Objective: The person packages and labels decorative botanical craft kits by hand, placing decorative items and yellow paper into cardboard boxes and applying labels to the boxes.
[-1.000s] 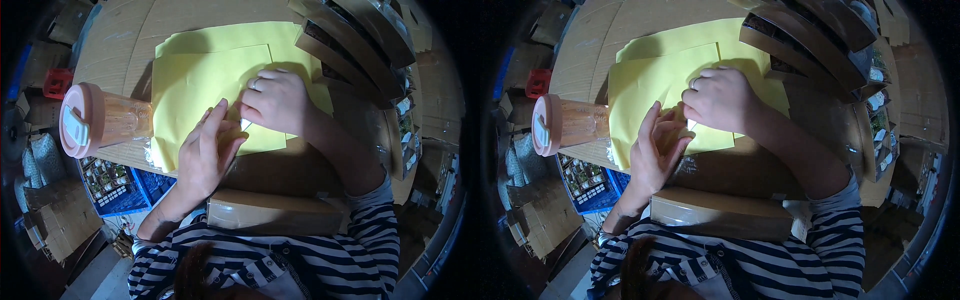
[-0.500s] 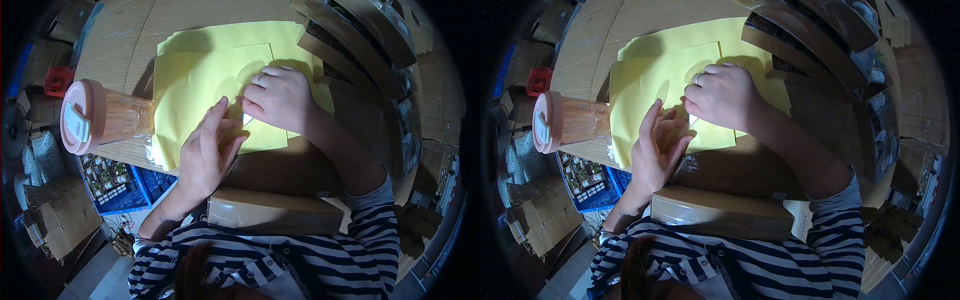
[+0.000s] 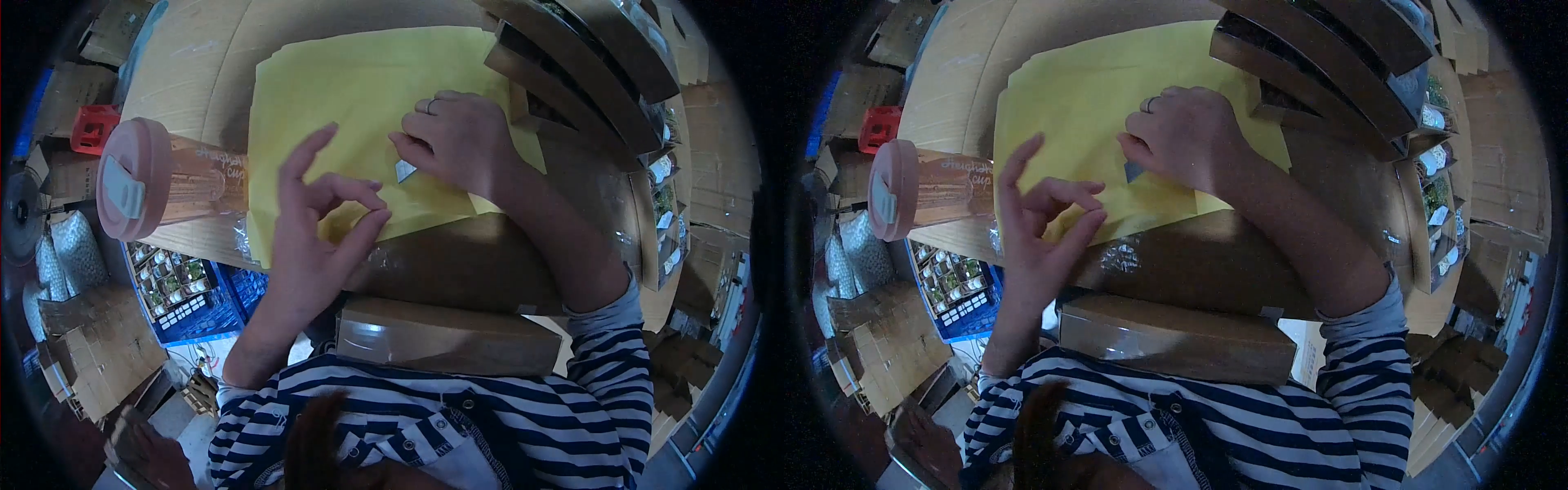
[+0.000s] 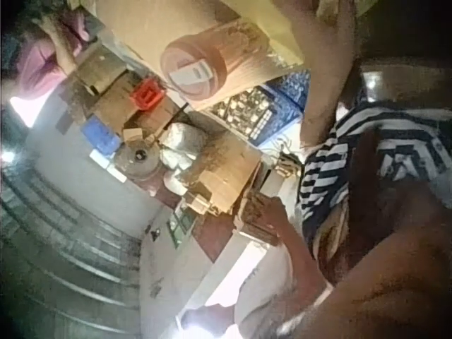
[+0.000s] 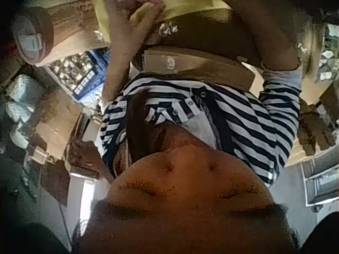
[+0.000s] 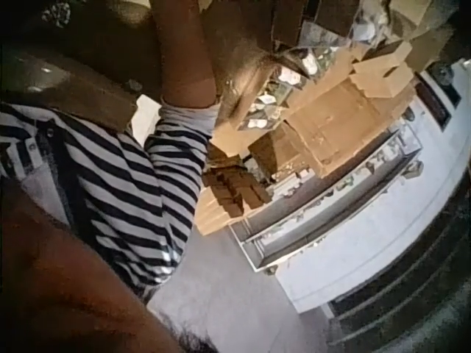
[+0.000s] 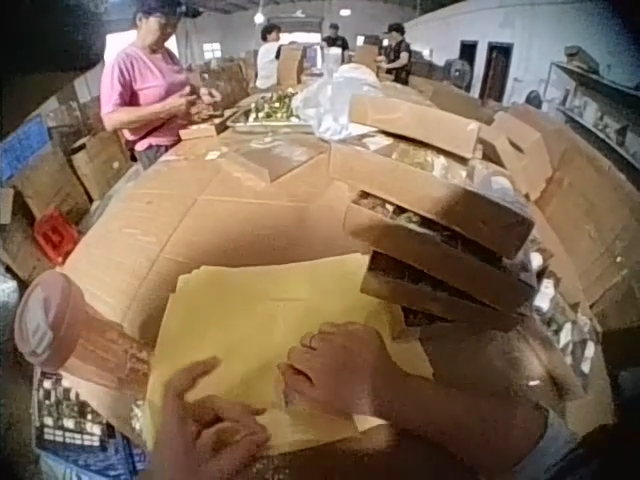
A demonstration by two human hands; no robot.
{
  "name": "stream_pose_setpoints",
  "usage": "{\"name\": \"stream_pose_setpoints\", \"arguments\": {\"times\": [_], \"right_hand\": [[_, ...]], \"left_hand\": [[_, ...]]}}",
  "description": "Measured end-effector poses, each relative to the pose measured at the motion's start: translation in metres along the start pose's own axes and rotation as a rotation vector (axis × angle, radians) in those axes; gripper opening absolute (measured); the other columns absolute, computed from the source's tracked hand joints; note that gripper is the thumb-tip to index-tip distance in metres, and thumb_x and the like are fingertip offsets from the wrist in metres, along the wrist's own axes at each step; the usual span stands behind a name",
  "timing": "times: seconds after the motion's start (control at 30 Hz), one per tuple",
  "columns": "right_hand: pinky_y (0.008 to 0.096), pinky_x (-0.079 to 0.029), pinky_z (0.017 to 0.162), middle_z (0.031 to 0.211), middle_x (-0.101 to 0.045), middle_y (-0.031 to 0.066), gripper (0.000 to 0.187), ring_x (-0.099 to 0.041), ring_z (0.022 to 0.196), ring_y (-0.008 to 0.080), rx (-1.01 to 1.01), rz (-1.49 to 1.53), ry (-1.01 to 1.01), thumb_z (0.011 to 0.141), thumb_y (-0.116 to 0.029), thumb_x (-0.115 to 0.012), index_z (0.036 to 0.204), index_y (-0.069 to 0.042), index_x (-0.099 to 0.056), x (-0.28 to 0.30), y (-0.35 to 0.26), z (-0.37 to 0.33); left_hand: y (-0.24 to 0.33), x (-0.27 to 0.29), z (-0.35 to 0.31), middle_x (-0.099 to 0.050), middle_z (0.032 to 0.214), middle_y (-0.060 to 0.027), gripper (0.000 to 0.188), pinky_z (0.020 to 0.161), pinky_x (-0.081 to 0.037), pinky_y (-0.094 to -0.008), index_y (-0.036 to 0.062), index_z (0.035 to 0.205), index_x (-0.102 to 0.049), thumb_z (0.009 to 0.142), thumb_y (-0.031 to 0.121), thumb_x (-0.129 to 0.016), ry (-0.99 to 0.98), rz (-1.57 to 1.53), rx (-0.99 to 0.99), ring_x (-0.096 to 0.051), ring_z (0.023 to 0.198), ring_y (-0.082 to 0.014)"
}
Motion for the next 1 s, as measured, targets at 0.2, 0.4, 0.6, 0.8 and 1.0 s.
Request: {"name": "stream_pose_setpoints", "arguments": {"times": [0.2,0.4,0.6,0.8,1.0], "right_hand": [[0.0375,-0.054,0.063,0.066,-0.063,0.0039,0.021,-0.067,0.068,0.0239,0.063,-0.007,0.062,0.083,-0.028,-0.067,0.068,-0.013,-0.065,0.001,-0.001,-0.001],[0.0367,-0.049,0.053,0.059,-0.057,0.0023,0.026,-0.060,0.057,0.0234,0.069,0.007,0.208,0.078,-0.027,-0.072,0.060,-0.013,-0.058,0.000,0.000,-0.003],[0.0369,-0.049,0.053,0.060,-0.059,0.0021,0.027,-0.061,0.058,0.0234,0.073,-0.021,0.187,0.079,-0.029,-0.071,0.060,-0.013,-0.060,-0.004,0.005,-0.004],[0.0445,-0.053,0.065,0.069,-0.066,0.0081,0.031,-0.066,0.071,0.0314,-0.026,0.075,-0.002,0.087,-0.034,-0.060,0.069,-0.011,-0.067,-0.007,0.009,0.000],[0.0427,-0.049,0.059,0.069,-0.059,0.0088,0.025,-0.060,0.066,0.0315,0.080,0.034,0.067,0.084,-0.026,-0.072,0.068,-0.011,-0.059,-0.008,0.004,0.000]], "left_hand": [[0.063,-0.005,-0.008,-0.068,0.088,-0.0150,0.106,0.076,-0.060,-0.0305,0.0064,0.155,-0.007,0.077,-0.017,-0.074,-0.300,-0.769,0.028,-0.070,0.081,-0.0207],[0.081,-0.040,-0.022,-0.065,0.093,-0.0113,0.104,0.077,-0.059,-0.0280,0.0105,0.156,-0.009,0.080,-0.011,-0.077,-0.585,-0.514,0.088,-0.066,0.085,-0.0157],[0.089,-0.043,-0.022,-0.063,0.095,-0.0104,0.102,0.080,-0.058,-0.0288,0.0111,0.157,-0.010,0.081,-0.012,-0.075,-0.624,-0.556,0.099,-0.066,0.088,-0.0145],[0.090,-0.050,-0.024,-0.063,0.094,-0.0092,0.102,0.079,-0.059,-0.0284,0.0116,0.157,-0.010,0.082,-0.011,-0.074,-0.655,-0.622,0.135,-0.066,0.086,-0.0151],[0.091,-0.063,-0.035,-0.062,0.097,-0.0093,0.099,0.077,-0.058,-0.0298,0.0117,0.157,-0.002,0.086,-0.008,-0.068,-0.719,-0.712,0.027,-0.065,0.089,-0.0179]]}}
Point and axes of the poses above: each hand's wrist, its own z-axis towards the middle knuckle, its own x-axis out of the back of the hand, y = z × x, the point moved 8 cm from there along z, towards the middle knuckle
